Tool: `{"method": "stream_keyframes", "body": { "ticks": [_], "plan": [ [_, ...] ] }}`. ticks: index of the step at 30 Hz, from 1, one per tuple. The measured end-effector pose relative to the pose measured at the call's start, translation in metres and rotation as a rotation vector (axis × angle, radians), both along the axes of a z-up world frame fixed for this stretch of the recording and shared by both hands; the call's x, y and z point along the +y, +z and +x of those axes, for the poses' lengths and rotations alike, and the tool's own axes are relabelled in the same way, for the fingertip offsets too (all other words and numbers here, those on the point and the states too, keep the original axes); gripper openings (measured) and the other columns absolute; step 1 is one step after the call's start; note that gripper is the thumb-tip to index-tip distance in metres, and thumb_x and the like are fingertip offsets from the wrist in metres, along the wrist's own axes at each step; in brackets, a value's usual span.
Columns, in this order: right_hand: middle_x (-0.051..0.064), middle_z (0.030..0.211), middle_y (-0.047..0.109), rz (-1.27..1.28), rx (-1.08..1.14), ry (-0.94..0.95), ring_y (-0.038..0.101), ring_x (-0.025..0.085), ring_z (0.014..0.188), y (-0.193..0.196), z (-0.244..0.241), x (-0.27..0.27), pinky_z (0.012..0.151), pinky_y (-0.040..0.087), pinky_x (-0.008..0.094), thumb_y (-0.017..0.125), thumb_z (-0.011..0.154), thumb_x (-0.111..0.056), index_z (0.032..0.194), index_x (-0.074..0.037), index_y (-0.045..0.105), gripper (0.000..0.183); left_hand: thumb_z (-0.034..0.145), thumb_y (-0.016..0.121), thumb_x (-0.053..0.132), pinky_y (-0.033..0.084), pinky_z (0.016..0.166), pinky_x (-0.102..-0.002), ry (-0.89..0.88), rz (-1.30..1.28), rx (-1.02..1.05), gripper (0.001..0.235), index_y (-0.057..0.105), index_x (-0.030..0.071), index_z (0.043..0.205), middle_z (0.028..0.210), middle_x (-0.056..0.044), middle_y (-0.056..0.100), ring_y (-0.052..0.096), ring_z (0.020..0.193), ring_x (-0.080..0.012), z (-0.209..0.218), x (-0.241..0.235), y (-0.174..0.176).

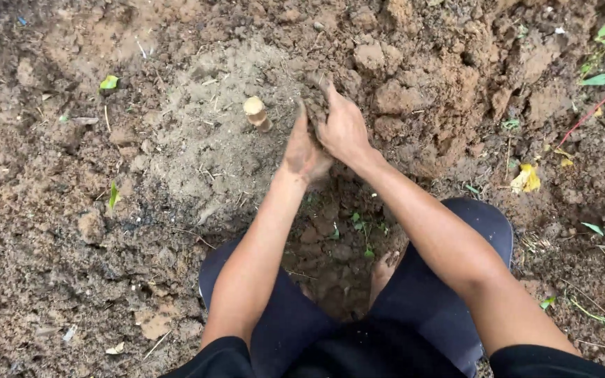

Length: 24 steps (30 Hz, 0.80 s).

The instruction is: The person is using their hands to mound soil around cassava stems that have been placed in the ground in a field.

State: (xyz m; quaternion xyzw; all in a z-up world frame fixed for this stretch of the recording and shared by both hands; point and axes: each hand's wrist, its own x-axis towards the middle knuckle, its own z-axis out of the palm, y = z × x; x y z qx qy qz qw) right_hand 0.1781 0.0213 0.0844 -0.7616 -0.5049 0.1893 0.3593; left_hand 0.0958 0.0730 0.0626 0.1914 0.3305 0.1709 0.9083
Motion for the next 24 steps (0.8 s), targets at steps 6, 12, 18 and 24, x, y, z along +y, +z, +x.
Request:
{"method": "stream_keyframes", "body": {
  "ticks": [6, 12, 18, 24],
  "plan": [
    [0.032, 0.121, 0.062, 0.066, -0.173, 0.193, 0.06, 0.051, 0.117, -0.092, 0.006, -0.002, 0.1, 0.05, 0.06, 0.052, 0.094, -0.001, 0.141, 0.005, 0.048, 0.048, 0.088, 0.068, 0.026, 0.039, 0.07, -0.039, 0.019, 0.001, 0.116, 0.033, 0.053, 0.01, 0.113, 0.094, -0.012, 0.046, 0.047, 0.081, -0.0292, -0.018, 0.005, 0.013],
    [0.027, 0.132, 0.053, -0.298, -0.178, 0.398, 0.036, 0.047, 0.141, -0.002, 0.008, -0.007, 0.113, 0.03, 0.069, 0.075, 0.075, 0.005, 0.157, 0.003, 0.028, 0.094, 0.084, 0.074, 0.014, 0.051, 0.053, -0.028, 0.042, -0.007, 0.24, 0.015, 0.066, 0.008, 0.095, 0.07, -0.004, 0.063, 0.063, 0.056, -0.0212, -0.02, 0.014, 0.022],
    [0.006, 0.09, 0.069, -0.072, -0.398, 0.18, 0.072, 0.023, 0.087, -0.098, 0.061, -0.002, 0.08, 0.063, 0.04, 0.07, 0.102, -0.027, 0.112, -0.009, 0.067, 0.021, 0.094, 0.066, 0.011, 0.067, 0.063, -0.042, 0.174, 0.277, 0.293, 0.028, 0.063, -0.011, 0.11, 0.098, -0.033, 0.071, 0.077, 0.071, -0.0344, -0.015, 0.012, -0.088],
    [0.01, 0.129, 0.054, -0.227, 0.284, -0.013, 0.056, 0.027, 0.126, -0.023, 0.044, 0.005, 0.118, 0.047, 0.041, 0.049, 0.074, 0.031, 0.123, -0.008, 0.06, 0.064, 0.093, 0.068, 0.007, 0.036, 0.118, -0.059, 0.218, 0.616, 0.262, 0.024, 0.069, 0.018, 0.114, 0.134, -0.003, 0.068, 0.054, 0.136, -0.0287, 0.001, 0.0, -0.077]
  ]
}}
